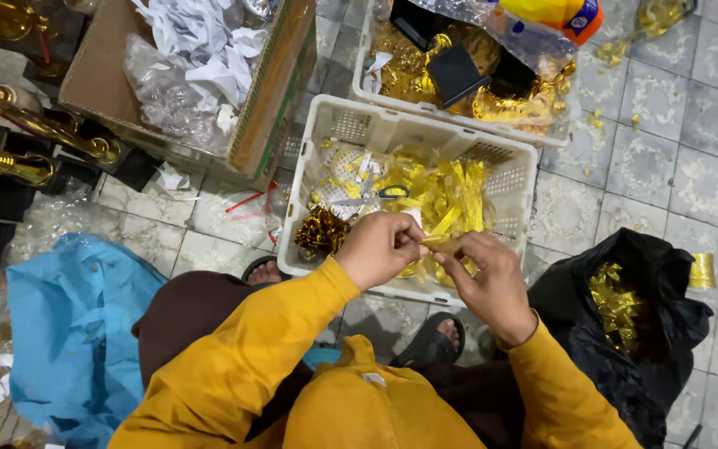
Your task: The person sits on the floor and wraps small white items with gold tinsel by hand. They pick up a white item, wrap it with the tinsel, and place the finished bundle into a white plastic basket. The process is repeated continuously throughout the clip.
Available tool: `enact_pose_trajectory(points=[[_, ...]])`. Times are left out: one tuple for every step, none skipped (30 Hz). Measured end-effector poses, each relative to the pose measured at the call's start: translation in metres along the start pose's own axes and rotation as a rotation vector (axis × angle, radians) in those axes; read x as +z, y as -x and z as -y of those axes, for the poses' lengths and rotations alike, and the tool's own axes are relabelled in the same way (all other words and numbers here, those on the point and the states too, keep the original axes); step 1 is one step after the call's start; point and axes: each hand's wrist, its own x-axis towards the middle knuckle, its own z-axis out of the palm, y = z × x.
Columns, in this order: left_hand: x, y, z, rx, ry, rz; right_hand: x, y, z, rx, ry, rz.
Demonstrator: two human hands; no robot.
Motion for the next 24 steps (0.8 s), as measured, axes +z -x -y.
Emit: enact_pose_trajectory(points=[[0.0,-0.001,0.0,0.002,0.018,0.0,-0.001,-0.001,0.0,0.009,-0.009,-0.002],[0.002,-0.001,0.001,0.004,0.038,0.003,-0.001,0.0,-0.001,0.02,-0.017,-0.004],[0.002,-0.001,0.001,0.005,0.039,0.006,-0.001,0.001,0.0,0.021,-0.016,-0.006],[0.002,-0.001,0.001,-0.004,0.075,0.009,-0.002,0.0,0.001,0.024,-0.034,-0.003],[0.002,-0.001,0.001,-0.013,0.111,0.013,-0.002,0.0,0.002,0.026,-0.052,-0.001],[0.002,-0.001,0.002,-0.014,0.111,0.013,-0.002,-0.001,0.002,0.027,-0.053,-0.001],[0.001,-0.001,0.004,-0.01,0.107,0.009,-0.001,-0.001,0.002,0.027,-0.048,0.004],[0.001,-0.001,0.005,-0.004,0.104,0.005,-0.002,-0.002,0.003,0.026,-0.041,0.008],[0.001,-0.002,0.006,-0.004,0.104,0.006,-0.002,-0.002,0.002,0.027,-0.041,0.007],[0.001,-0.003,0.008,0.001,0.089,0.012,-0.002,-0.003,0.002,0.02,-0.039,0.013],[0.001,-0.003,0.01,0.007,0.075,0.018,-0.002,-0.003,0.002,0.012,-0.036,0.02],[-0.001,-0.002,0.006,0.006,0.076,0.017,-0.002,-0.003,0.001,0.012,-0.036,0.022],[-0.003,-0.002,0.002,0.007,0.088,0.025,-0.003,-0.004,0.0,0.008,-0.036,0.019],[-0.005,-0.002,-0.001,0.01,0.099,0.037,-0.003,-0.004,-0.002,0.006,-0.035,0.013],[-0.006,-0.001,-0.002,0.011,0.099,0.04,-0.003,-0.003,-0.001,0.008,-0.034,0.011],[-0.007,-0.002,-0.002,0.007,0.087,0.038,-0.003,-0.004,0.0,0.015,-0.038,0.013],[-0.009,-0.002,-0.003,0.004,0.075,0.036,-0.003,-0.004,0.001,0.023,-0.041,0.014],[-0.01,-0.001,-0.003,0.002,0.075,0.037,-0.004,-0.004,0.0,0.025,-0.042,0.014],[-0.011,0.0,-0.004,0.008,0.058,0.053,-0.004,-0.005,-0.002,0.029,-0.088,0.053],[-0.012,-0.001,-0.004,0.02,0.041,0.068,-0.005,-0.006,-0.003,0.031,-0.131,0.089],[-0.009,-0.002,-0.001,0.023,0.041,0.07,-0.004,-0.004,-0.009,0.031,-0.128,0.086],[-0.006,-0.001,0.003,0.045,-0.033,0.074,-0.004,-0.002,-0.014,0.108,-0.273,0.127],[-0.003,0.0,0.007,0.067,-0.106,0.077,-0.003,0.001,-0.02,0.185,-0.418,0.168],[-0.001,-0.001,0.008,0.069,-0.105,0.078,-0.002,0.002,-0.02,0.186,-0.416,0.165]])
